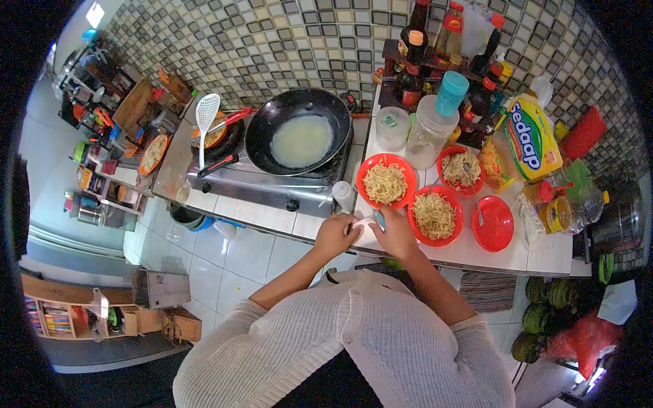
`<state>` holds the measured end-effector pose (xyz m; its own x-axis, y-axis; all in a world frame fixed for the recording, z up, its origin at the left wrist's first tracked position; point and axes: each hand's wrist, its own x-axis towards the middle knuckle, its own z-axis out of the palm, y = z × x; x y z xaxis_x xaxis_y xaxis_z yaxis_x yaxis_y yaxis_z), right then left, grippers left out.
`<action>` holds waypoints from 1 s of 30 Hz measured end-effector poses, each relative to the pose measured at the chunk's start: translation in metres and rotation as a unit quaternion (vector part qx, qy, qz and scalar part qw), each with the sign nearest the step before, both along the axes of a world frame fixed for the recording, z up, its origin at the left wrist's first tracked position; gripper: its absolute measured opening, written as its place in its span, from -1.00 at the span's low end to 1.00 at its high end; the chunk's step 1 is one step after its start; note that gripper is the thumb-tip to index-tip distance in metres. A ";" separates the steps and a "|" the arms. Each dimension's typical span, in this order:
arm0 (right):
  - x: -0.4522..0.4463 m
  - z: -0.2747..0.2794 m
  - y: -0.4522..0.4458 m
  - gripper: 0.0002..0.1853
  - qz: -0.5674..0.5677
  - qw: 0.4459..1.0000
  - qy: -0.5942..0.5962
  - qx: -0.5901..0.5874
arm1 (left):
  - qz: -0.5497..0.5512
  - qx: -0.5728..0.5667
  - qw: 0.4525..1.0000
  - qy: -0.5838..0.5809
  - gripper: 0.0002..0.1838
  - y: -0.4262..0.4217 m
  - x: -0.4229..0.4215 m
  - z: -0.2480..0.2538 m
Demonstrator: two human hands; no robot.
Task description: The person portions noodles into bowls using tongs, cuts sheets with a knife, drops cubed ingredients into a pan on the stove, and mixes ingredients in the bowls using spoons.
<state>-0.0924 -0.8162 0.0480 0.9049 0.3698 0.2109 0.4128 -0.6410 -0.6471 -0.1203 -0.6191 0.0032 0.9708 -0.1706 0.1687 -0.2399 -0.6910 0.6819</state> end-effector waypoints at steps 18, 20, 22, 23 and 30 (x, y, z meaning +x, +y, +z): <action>-0.075 -0.005 -0.037 -0.43 -0.031 0.976 0.215 -0.001 | -0.035 0.168 0.985 0.005 -0.26 -0.001 -0.003 0.032; -0.075 -0.003 -0.029 -0.43 -0.032 0.982 0.187 0.015 | -0.048 0.159 0.986 0.013 -0.26 0.002 -0.003 0.040; -0.076 -0.007 -0.024 -0.43 -0.029 0.982 0.187 0.012 | -0.046 0.145 0.987 0.054 -0.25 0.005 -0.004 0.049; -0.076 -0.009 -0.022 -0.42 -0.022 0.982 0.189 0.007 | -0.050 0.145 0.987 0.053 -0.25 0.008 -0.004 0.048; -0.086 -0.019 -0.008 -0.42 -0.021 0.984 0.176 0.026 | -0.128 0.103 0.983 0.075 -0.31 0.030 0.008 0.027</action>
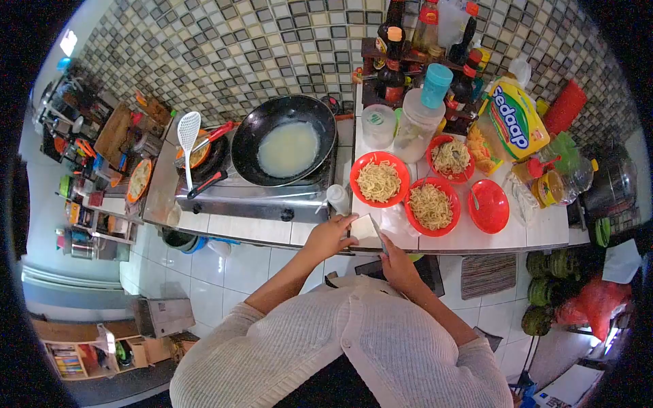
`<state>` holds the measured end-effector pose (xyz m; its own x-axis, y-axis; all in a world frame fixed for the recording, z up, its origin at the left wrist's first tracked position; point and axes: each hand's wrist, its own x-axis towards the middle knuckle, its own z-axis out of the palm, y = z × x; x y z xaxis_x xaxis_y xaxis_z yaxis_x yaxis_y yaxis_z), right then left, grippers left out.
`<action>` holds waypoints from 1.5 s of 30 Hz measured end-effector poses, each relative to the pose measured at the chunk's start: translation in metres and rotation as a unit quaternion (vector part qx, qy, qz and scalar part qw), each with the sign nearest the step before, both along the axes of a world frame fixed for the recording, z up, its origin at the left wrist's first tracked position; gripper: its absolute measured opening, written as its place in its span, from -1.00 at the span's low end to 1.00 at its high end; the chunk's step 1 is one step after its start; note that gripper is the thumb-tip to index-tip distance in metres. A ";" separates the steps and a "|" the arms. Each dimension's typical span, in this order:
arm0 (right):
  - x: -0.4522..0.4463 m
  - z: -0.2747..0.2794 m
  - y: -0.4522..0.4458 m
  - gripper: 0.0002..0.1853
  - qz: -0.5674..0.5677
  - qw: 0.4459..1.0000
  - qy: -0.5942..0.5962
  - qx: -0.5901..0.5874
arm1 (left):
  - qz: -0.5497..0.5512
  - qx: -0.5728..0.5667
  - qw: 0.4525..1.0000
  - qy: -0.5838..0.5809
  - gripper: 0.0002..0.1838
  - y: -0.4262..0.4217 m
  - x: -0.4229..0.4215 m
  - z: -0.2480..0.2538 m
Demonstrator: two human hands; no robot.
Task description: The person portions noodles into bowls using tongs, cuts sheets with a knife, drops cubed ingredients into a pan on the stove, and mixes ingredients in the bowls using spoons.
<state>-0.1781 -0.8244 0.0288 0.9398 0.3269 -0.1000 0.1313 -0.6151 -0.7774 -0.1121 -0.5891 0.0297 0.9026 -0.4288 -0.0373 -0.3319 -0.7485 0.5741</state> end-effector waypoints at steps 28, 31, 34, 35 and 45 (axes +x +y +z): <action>0.000 -0.005 0.030 -0.60 -0.063 0.998 0.014 -0.018 | 0.049 -0.008 0.999 -0.018 -0.33 -0.019 -0.006 -0.004; -0.001 0.001 0.031 -0.60 -0.072 0.997 0.028 -0.023 | 0.052 -0.006 0.999 0.003 -0.34 -0.018 -0.005 -0.004; -0.002 -0.003 0.032 -0.60 -0.076 0.997 0.020 -0.017 | 0.051 -0.001 0.999 0.004 -0.34 -0.018 -0.004 -0.001; -0.003 -0.005 0.032 -0.60 -0.074 0.997 0.006 -0.010 | 0.050 -0.001 0.999 0.005 -0.34 -0.018 -0.004 0.000; -0.001 0.010 0.038 -0.59 -0.067 0.996 0.041 -0.040 | 0.035 -0.013 0.998 -0.043 -0.37 -0.016 -0.005 0.001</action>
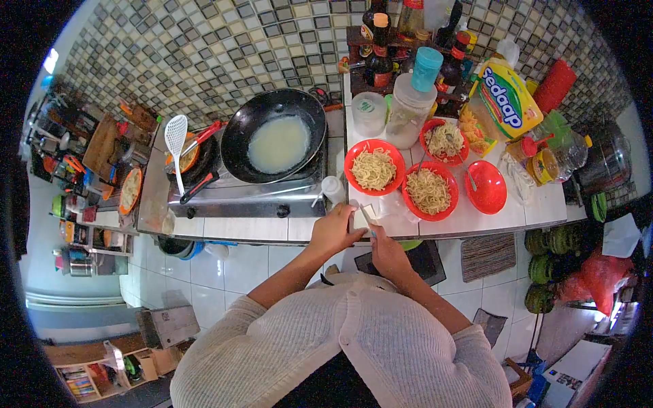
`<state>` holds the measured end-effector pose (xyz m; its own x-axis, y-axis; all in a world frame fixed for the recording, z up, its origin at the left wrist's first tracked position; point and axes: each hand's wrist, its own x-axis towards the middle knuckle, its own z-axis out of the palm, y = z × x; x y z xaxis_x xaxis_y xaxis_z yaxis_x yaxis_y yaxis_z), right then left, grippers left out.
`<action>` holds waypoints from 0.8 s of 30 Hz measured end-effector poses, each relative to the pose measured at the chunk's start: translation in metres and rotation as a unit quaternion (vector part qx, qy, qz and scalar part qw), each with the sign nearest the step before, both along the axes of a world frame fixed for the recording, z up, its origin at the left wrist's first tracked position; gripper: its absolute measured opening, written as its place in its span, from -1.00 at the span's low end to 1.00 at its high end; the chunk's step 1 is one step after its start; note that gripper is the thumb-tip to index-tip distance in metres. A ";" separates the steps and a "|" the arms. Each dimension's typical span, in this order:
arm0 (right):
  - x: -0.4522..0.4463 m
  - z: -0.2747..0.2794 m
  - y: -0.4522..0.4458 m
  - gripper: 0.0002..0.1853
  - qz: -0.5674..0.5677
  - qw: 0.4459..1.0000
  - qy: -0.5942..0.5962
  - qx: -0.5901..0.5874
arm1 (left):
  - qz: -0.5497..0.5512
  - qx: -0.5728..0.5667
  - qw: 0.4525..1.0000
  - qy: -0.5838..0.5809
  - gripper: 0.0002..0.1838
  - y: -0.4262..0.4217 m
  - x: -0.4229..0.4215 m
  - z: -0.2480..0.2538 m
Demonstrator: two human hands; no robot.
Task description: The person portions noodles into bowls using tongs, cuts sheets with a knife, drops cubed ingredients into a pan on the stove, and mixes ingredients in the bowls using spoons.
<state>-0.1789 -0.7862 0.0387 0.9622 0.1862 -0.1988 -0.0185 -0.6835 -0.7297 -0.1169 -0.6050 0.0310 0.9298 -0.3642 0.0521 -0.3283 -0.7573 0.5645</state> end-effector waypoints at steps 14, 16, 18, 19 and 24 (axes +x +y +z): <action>0.000 -0.022 0.007 -0.58 0.032 0.987 0.004 -0.155 | -0.119 0.016 0.974 -0.190 -0.51 0.011 0.001 -0.012; 0.002 -0.013 0.009 -0.58 0.033 0.987 0.027 -0.156 | -0.142 0.018 0.968 -0.205 -0.49 0.013 0.004 -0.012; 0.006 0.000 0.009 -0.58 0.035 0.986 0.052 -0.156 | -0.144 0.025 0.969 -0.201 -0.49 0.013 0.005 -0.013; 0.007 0.004 0.009 -0.54 0.046 0.983 0.065 -0.163 | -0.145 0.032 0.969 -0.197 -0.48 0.014 0.004 -0.013; 0.012 0.005 0.009 -0.47 0.061 0.979 0.097 -0.166 | -0.159 0.033 0.970 -0.181 -0.44 0.016 0.011 -0.015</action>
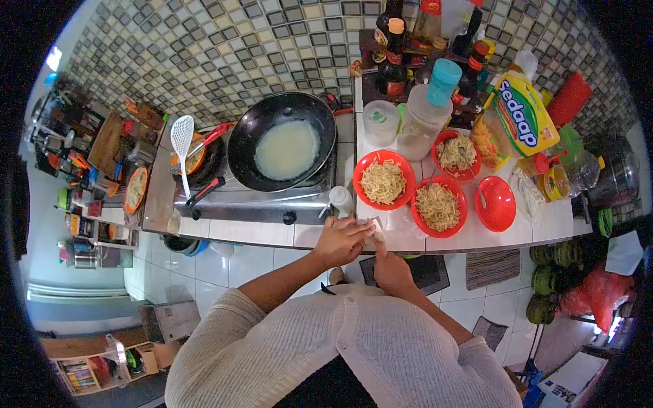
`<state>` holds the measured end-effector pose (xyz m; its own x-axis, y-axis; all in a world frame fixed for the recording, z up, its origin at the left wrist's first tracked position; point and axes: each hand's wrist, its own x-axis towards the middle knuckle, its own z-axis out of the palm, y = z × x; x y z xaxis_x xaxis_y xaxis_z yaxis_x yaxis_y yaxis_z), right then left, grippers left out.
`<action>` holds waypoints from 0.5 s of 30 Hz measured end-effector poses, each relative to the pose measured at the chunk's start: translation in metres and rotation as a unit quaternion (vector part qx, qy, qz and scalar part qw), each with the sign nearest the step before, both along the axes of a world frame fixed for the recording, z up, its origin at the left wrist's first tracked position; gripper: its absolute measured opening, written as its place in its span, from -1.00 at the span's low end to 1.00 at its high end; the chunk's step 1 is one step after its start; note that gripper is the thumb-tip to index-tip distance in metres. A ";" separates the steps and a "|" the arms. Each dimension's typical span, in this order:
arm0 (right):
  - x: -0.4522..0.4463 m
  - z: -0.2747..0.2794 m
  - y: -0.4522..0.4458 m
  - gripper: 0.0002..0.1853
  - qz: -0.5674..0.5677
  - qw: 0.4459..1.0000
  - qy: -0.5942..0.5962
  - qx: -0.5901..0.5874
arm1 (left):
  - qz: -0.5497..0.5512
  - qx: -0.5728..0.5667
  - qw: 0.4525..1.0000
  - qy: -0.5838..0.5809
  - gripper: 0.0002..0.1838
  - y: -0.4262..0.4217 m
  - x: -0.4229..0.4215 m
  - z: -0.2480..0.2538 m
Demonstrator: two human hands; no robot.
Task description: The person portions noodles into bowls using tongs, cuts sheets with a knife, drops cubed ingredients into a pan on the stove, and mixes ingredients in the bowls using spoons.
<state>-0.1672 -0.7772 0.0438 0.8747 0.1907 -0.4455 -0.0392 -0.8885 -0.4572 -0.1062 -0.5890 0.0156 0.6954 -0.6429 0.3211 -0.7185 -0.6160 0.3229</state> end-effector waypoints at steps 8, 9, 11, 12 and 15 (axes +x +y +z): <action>-0.001 -0.021 -0.006 -0.58 -0.034 0.999 -0.007 0.042 | 0.014 0.004 1.000 0.010 -0.42 -0.001 -0.001 0.001; -0.001 -0.020 -0.006 -0.58 -0.035 0.999 -0.007 0.042 | 0.013 0.008 1.000 0.018 -0.41 -0.001 -0.002 -0.005; 0.003 -0.016 -0.005 -0.57 -0.025 1.000 0.013 0.013 | 0.006 0.009 1.000 0.019 -0.39 -0.003 0.000 -0.007; 0.004 -0.016 -0.007 -0.57 -0.028 1.000 0.007 0.010 | -0.003 0.019 0.999 0.030 -0.41 -0.002 0.001 -0.007; -0.001 -0.019 -0.007 -0.55 0.022 0.999 -0.020 -0.029 | -0.002 0.034 0.999 0.018 -0.43 0.001 -0.003 0.005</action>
